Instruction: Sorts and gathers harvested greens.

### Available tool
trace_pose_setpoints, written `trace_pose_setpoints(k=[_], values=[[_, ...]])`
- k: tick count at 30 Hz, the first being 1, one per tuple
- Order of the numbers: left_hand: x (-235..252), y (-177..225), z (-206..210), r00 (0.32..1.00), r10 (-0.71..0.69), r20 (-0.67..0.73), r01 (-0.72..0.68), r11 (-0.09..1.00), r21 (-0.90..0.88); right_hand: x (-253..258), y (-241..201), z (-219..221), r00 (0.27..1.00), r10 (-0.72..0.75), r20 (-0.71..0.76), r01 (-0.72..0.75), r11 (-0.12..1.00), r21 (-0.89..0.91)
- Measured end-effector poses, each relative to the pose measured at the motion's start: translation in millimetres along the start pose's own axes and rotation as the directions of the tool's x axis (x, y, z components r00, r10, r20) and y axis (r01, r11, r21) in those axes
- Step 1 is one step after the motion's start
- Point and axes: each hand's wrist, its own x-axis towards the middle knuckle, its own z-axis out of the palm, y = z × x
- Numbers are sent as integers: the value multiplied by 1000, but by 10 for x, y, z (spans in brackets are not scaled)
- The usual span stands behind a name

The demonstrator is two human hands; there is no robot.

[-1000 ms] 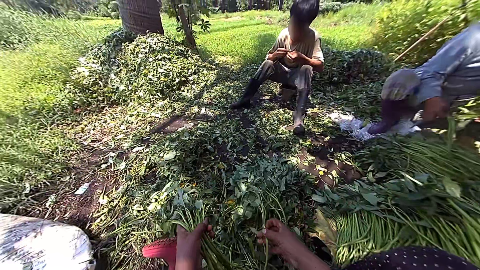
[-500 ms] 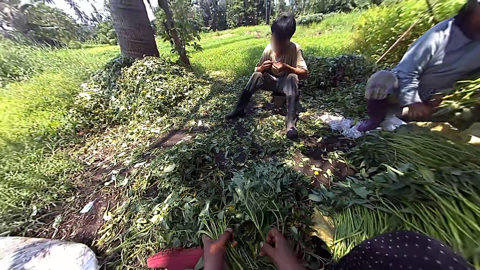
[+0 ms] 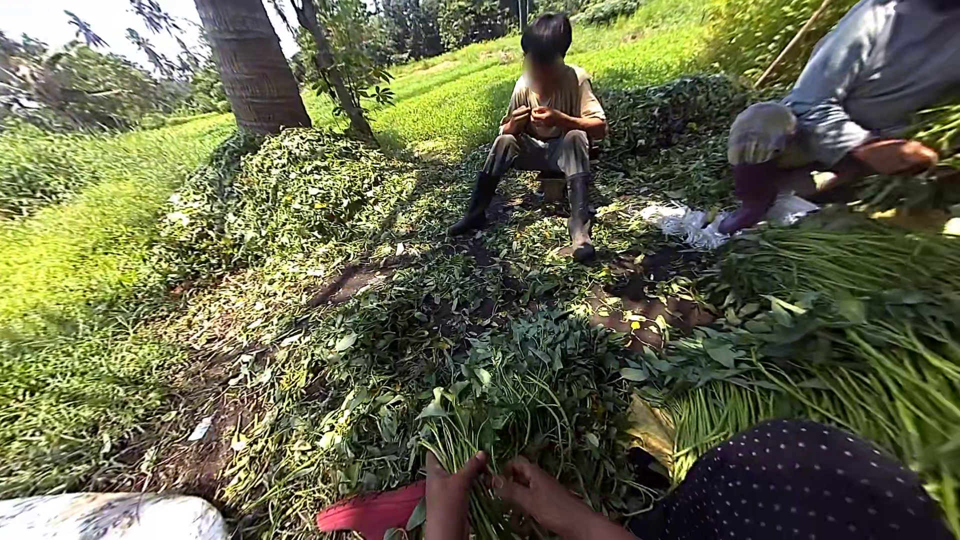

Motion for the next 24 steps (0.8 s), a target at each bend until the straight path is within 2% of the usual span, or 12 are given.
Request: trace_pose_setpoints(k=[3,6,7,8,11,14,17,19,21,24], values=[[-51,9,81,999,18,34,-21,997,72,83,-34,12,998,13,-60,-4,989,147],[-59,8,138,999,42,-20,-42,999,-10,81,-61,70,983,43,-178,17,945,327],[-54,3,151,997,54,-58,-57,998,-37,77,-66,79,980,48,-194,19,944,329],[-38,-9,153,992,80,-99,-85,995,-46,75,-64,77,978,40,-203,13,966,256],[96,-39,9,953,225,-201,-232,973,-9,3,-39,24,990,25,-142,-44,990,-134],[255,2,-221,925,247,-289,-253,967,18,-70,55,39,1000,-25,1,23,919,-394],[383,17,-462,888,258,-382,-269,963,24,-106,221,95,994,-40,99,89,814,-574],[441,66,-582,860,259,-441,-281,960,16,-111,359,119,990,18,143,77,773,-630],[465,121,-690,840,255,-478,-286,958,9,-98,517,82,968,151,201,43,687,-725],[455,231,-791,829,259,-495,-309,951,-20,-68,659,-111,884,385,266,15,545,-839]])
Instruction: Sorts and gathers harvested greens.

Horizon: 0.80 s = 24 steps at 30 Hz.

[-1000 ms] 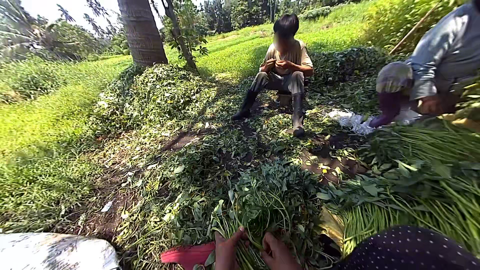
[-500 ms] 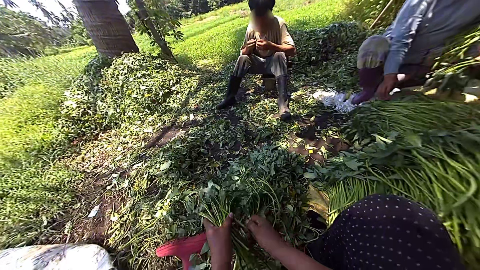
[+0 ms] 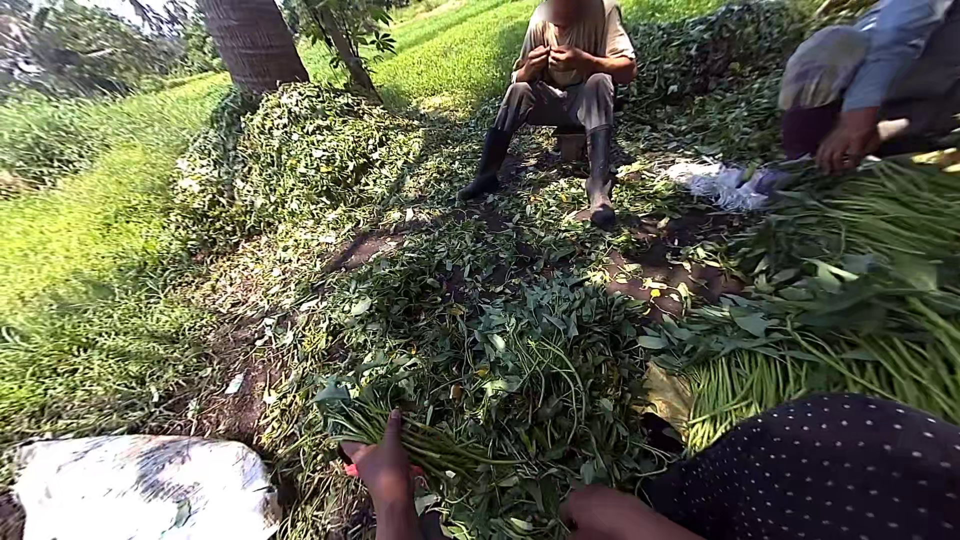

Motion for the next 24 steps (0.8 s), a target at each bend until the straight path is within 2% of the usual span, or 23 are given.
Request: trace_pose_setpoints(k=[2,4,6,8,10,13,17,20,22,24], values=[[30,28,-20,1000,13,2,-13,1000,-24,-84,25,-168,993,115,3,-115,993,11],[12,52,-23,1000,4,1,-4,1000,-22,-212,-71,-361,958,181,-224,-165,982,88],[-36,91,4,1000,-5,25,6,999,-33,-278,-249,-501,853,136,-503,-88,989,117],[-77,101,43,997,-14,71,18,998,-55,-241,-409,-540,776,-16,-631,52,998,38],[-118,84,84,994,-37,107,42,998,-37,-110,-521,-494,787,-120,-606,129,991,-28],[-163,87,159,996,-47,80,48,999,-19,52,-558,-399,827,-133,-546,151,988,-13],[-115,34,99,1000,-8,-27,8,1000,1,19,-545,-374,902,-70,-425,73,997,-10],[100,107,-45,991,18,-132,-26,998,-55,147,-211,-233,961,48,-274,-45,999,17],[232,133,-101,988,42,-146,-57,994,-98,221,47,-249,958,62,-279,-39,995,87],[240,151,-82,985,33,-167,-53,992,-114,207,94,-417,934,141,-329,-86,981,177]])
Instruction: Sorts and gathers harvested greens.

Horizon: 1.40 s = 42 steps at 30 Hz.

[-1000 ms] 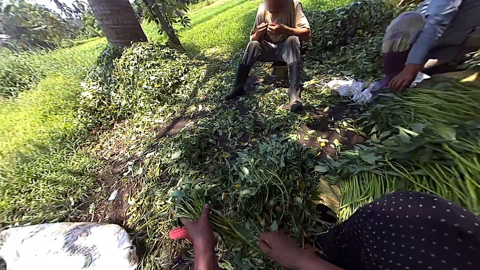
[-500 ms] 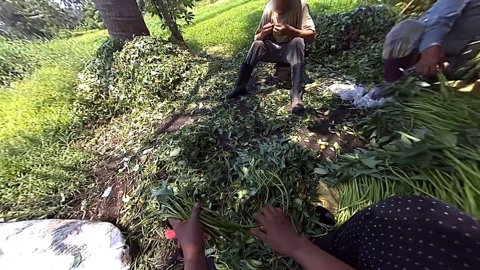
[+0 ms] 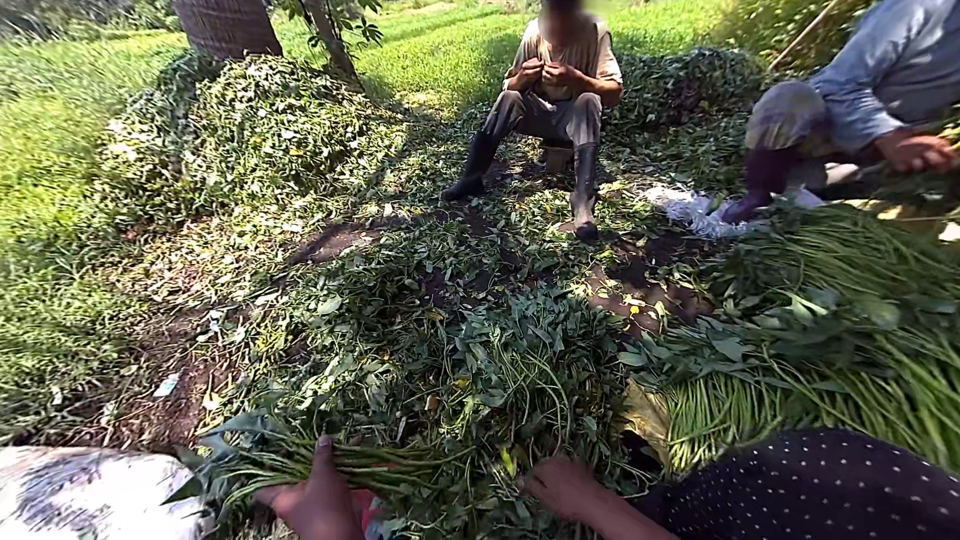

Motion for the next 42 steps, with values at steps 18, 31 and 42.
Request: trace_pose_setpoints(k=[18,31,42], values=[[66,77,57,998,17,-56,-19,999,-40,414,-30,-223,974,16,-226,-28,998,-48],[-233,-69,331,921,-338,193,334,941,55,484,318,-1118,824,338,-455,-39,835,549],[-496,-395,335,836,-420,354,434,900,43,-285,-3,-793,980,178,-90,25,338,941]])
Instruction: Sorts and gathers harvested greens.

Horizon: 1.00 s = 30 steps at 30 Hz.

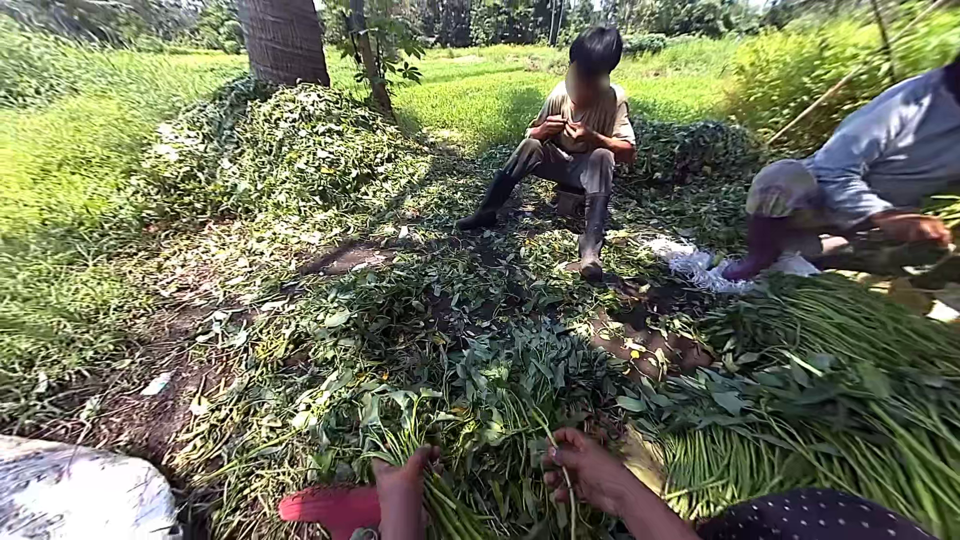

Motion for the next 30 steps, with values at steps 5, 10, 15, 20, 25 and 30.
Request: trace_pose_setpoints(k=[5,10,15,20,25,30], values=[[-91,-343,72,978,-187,92,174,977,125,-164,365,279,984,33,173,-30,999,-21],[-184,-667,112,906,-349,237,288,922,258,-168,661,467,942,-2,334,120,936,-332],[-185,-749,106,893,-390,226,290,880,377,-163,690,518,932,105,346,45,916,-399],[-253,-595,124,859,-417,298,298,879,373,-121,661,684,959,175,222,-81,923,-375],[-277,-485,123,855,-437,280,348,883,315,-216,593,789,979,152,138,-127,977,-173],[-130,-463,116,975,-171,141,144,972,186,-217,546,659,948,160,275,-113,977,-179]])
